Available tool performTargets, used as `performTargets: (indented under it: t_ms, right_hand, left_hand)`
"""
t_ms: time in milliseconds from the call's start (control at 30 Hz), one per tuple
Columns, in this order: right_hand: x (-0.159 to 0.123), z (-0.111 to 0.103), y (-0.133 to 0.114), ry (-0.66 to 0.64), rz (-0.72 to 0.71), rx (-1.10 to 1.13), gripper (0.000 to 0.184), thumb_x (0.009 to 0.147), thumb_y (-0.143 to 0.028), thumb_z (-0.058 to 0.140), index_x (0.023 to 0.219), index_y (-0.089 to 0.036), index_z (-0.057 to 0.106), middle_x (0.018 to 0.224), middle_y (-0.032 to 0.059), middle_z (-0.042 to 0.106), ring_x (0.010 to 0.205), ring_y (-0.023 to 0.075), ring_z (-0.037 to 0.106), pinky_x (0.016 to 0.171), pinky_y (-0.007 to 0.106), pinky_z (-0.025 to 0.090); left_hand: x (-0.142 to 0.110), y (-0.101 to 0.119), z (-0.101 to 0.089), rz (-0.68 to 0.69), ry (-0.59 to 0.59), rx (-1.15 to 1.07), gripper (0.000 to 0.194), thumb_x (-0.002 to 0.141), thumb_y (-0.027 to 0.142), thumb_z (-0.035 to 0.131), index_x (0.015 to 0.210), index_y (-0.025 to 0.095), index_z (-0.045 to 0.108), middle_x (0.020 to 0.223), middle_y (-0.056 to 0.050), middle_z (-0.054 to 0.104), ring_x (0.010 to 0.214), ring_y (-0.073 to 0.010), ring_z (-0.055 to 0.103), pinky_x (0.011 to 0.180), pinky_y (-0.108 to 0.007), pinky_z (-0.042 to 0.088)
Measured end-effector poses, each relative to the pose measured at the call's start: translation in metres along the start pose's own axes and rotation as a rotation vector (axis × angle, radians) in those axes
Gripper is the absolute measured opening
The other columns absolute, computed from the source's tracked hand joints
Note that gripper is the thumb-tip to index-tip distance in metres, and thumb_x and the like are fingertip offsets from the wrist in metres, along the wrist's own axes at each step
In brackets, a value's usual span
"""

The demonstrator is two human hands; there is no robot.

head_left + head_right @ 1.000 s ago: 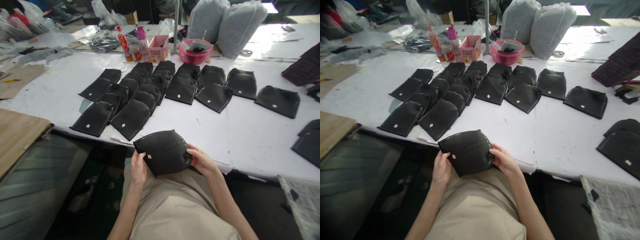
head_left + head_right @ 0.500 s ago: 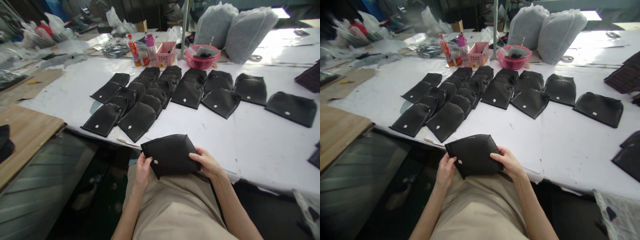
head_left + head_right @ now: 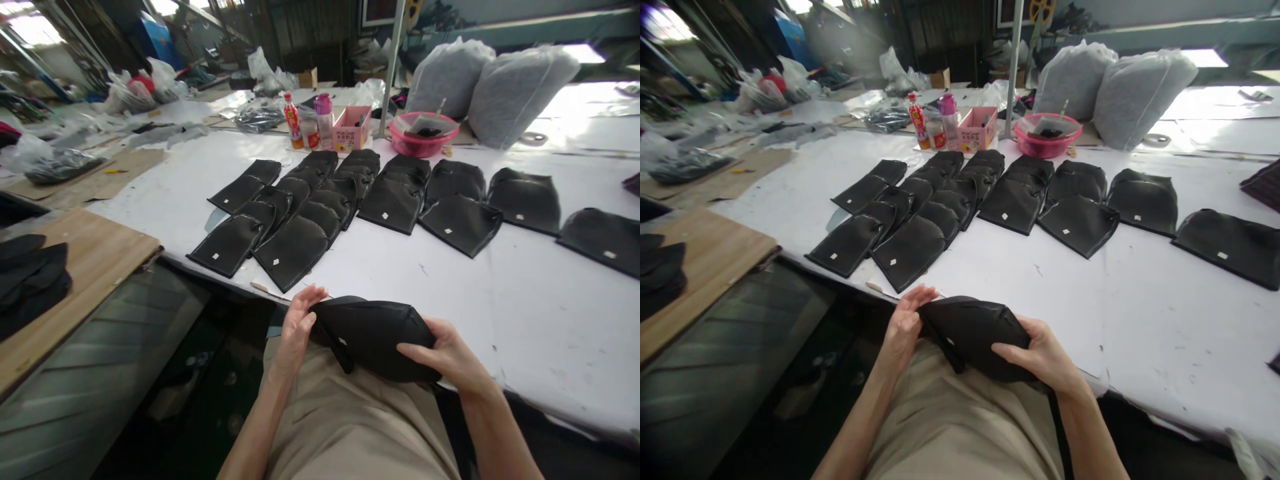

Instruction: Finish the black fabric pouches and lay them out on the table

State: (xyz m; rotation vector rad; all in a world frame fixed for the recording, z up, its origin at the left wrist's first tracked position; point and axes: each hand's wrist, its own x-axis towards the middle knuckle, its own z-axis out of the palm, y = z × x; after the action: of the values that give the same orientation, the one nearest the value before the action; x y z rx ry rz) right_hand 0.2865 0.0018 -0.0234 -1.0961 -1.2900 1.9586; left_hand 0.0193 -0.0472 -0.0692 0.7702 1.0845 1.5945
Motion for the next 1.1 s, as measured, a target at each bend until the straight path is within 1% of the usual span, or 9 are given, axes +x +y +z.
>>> performTargets:
  t_ms: [133,267,367,467,567,700,900,1000,1100]
  right_hand:
    - [-0.012,-0.003,-0.011,0.079,-0.031,-0.006,0.038,0.067,-0.026,0.085,0.103,-0.02,0.077,0.084,0.0042,0.078,0.07,0.0222,0.072,0.064,0.028,0.061]
    - [-0.022,-0.015,-0.018,0.222,-0.069,0.001,0.033,0.061,-0.025,0.088,0.092,-0.019,0.079,0.081,0.006,0.078,0.067,0.0245,0.073,0.06,0.029,0.062]
    - [-0.027,-0.026,-0.02,0.329,-0.072,0.014,0.034,0.06,-0.027,0.088,0.091,-0.019,0.079,0.081,0.0068,0.078,0.07,0.0265,0.074,0.059,0.029,0.063]
    - [-0.026,-0.032,-0.019,0.359,-0.042,0.009,0.036,0.06,-0.027,0.089,0.093,-0.019,0.078,0.081,0.0066,0.078,0.072,0.0269,0.074,0.061,0.029,0.063]
    - [-0.02,-0.032,-0.015,0.364,-0.027,0.012,0.037,0.062,-0.028,0.088,0.097,-0.019,0.077,0.083,0.0059,0.078,0.074,0.0257,0.074,0.063,0.028,0.063]
    - [-0.008,-0.033,-0.01,0.413,-0.069,0.057,0.037,0.065,-0.03,0.086,0.099,-0.02,0.075,0.088,0.0052,0.078,0.076,0.0234,0.074,0.066,0.028,0.062]
    - [-0.003,-0.034,-0.005,0.443,-0.096,0.074,0.036,0.066,-0.031,0.085,0.099,-0.022,0.074,0.091,0.0032,0.078,0.077,0.0221,0.073,0.068,0.028,0.061]
    - [-0.001,-0.031,0.0,0.423,-0.069,0.048,0.036,0.068,-0.032,0.084,0.101,-0.022,0.074,0.093,0.0036,0.078,0.08,0.0232,0.072,0.071,0.03,0.061]
    - [0.005,-0.027,0.006,0.444,-0.068,0.063,0.038,0.069,-0.034,0.084,0.103,-0.021,0.074,0.094,0.0043,0.078,0.08,0.0236,0.072,0.072,0.032,0.06]
  left_hand:
    - [0.014,0.016,0.002,0.154,-0.163,0.232,0.049,0.083,0.05,0.063,0.12,0.018,0.064,0.121,-0.013,0.067,0.129,-0.03,0.049,0.113,-0.045,0.032]
    - [0.02,0.037,-0.001,0.044,-0.377,0.592,0.054,0.073,0.055,0.074,0.111,0.017,0.069,0.107,-0.012,0.07,0.115,-0.032,0.058,0.105,-0.042,0.04]
    - [0.021,0.046,-0.01,-0.028,-0.422,0.817,0.046,0.062,0.048,0.084,0.096,0.018,0.073,0.109,-0.011,0.069,0.117,-0.0334,0.056,0.102,-0.04,0.041]
    - [0.019,0.053,-0.021,-0.072,-0.492,0.898,0.027,0.071,0.042,0.079,0.078,0.017,0.072,0.09,-0.007,0.071,0.109,-0.0303,0.059,0.099,-0.038,0.042]
    - [0.014,0.064,-0.027,-0.104,-0.565,0.889,0.025,0.077,0.039,0.073,0.069,0.016,0.068,0.076,-0.004,0.067,0.091,-0.0244,0.062,0.088,-0.033,0.047]
    - [0.011,0.078,-0.023,-0.189,-0.529,0.806,0.026,0.085,0.038,0.065,0.077,0.013,0.067,0.074,-0.003,0.064,0.072,-0.0169,0.059,0.069,-0.026,0.048]
    - [0.014,0.077,-0.013,-0.102,-0.646,0.873,0.017,0.079,0.027,0.071,0.091,0.016,0.073,0.099,-0.007,0.07,0.098,-0.0243,0.061,0.093,-0.033,0.046]
    - [0.012,0.07,-0.018,-0.151,-0.51,0.804,0.015,0.083,0.028,0.065,0.087,0.017,0.073,0.091,-0.006,0.07,0.099,-0.0258,0.062,0.095,-0.036,0.046]
    - [0.01,0.068,-0.019,-0.283,-0.325,0.576,0.019,0.084,0.034,0.064,0.088,0.016,0.07,0.081,-0.004,0.067,0.083,-0.0217,0.064,0.079,-0.031,0.052]
